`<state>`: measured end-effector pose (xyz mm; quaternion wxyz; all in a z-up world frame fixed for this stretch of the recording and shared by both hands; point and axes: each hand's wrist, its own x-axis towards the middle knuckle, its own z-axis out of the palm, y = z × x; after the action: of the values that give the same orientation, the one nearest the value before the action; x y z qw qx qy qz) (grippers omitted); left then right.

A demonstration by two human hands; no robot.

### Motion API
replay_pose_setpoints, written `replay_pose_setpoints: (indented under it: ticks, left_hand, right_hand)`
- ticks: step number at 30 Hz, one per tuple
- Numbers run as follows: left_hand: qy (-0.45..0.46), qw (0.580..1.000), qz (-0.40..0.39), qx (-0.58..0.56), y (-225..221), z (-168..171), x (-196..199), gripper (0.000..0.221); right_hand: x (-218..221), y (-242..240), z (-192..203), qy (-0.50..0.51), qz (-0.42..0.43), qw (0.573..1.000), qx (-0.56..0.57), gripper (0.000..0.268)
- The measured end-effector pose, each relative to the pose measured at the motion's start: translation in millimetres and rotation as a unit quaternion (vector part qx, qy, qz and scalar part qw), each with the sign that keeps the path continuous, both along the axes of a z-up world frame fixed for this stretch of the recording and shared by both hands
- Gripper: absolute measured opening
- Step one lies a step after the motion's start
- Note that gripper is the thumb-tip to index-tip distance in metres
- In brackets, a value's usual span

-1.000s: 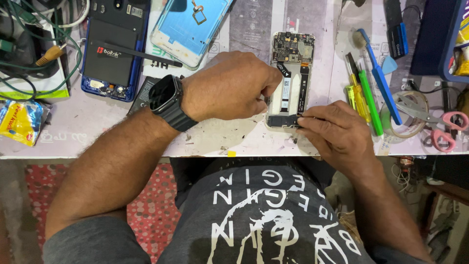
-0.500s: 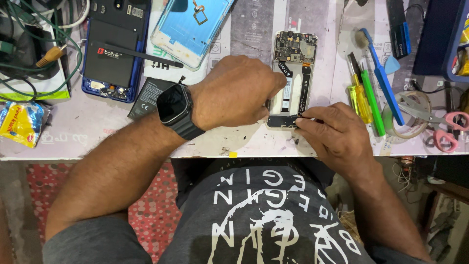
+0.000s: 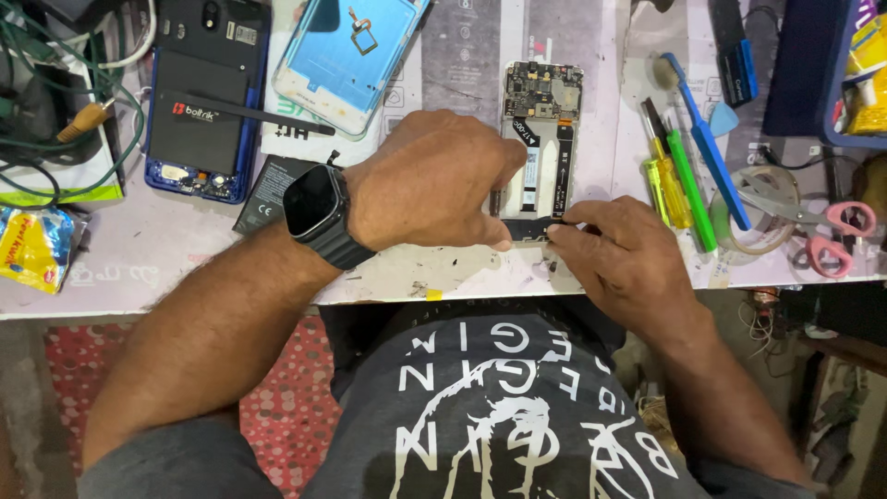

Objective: The person disassembles a smartphone, removes the battery, and uses a screwdriver to detach internal components. They then reposition the battery and reconnect a ribbon cable inside the device.

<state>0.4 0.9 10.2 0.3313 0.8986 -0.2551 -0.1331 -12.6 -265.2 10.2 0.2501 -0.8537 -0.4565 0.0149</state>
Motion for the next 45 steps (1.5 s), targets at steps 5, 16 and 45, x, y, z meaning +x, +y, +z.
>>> replay_pose_setpoints:
  ticks: [5, 16, 45]
  left_hand:
    - [-0.006, 1.0, 0.006, -0.003, -2.0, 1.3, -1.3, 0.046]
    - [-0.031, 0.999, 0.034, 0.011, -6.9, 0.4, -5.5, 0.05]
    - [0.013, 0.992, 0.101, 0.069, -15.3, 9.8, -5.4, 0.034]
  right_hand:
    - [-0.5, -0.8, -3.4, -0.012, 0.011, 1.0, 0.018, 0.027]
    - [-7.2, 4.2, -0.6, -0.012, -0.001, 1.0, 0.018, 0.027]
    - [10.7, 15.1, 4.4, -0.036, -0.05, 0.998, -0.021, 0.028]
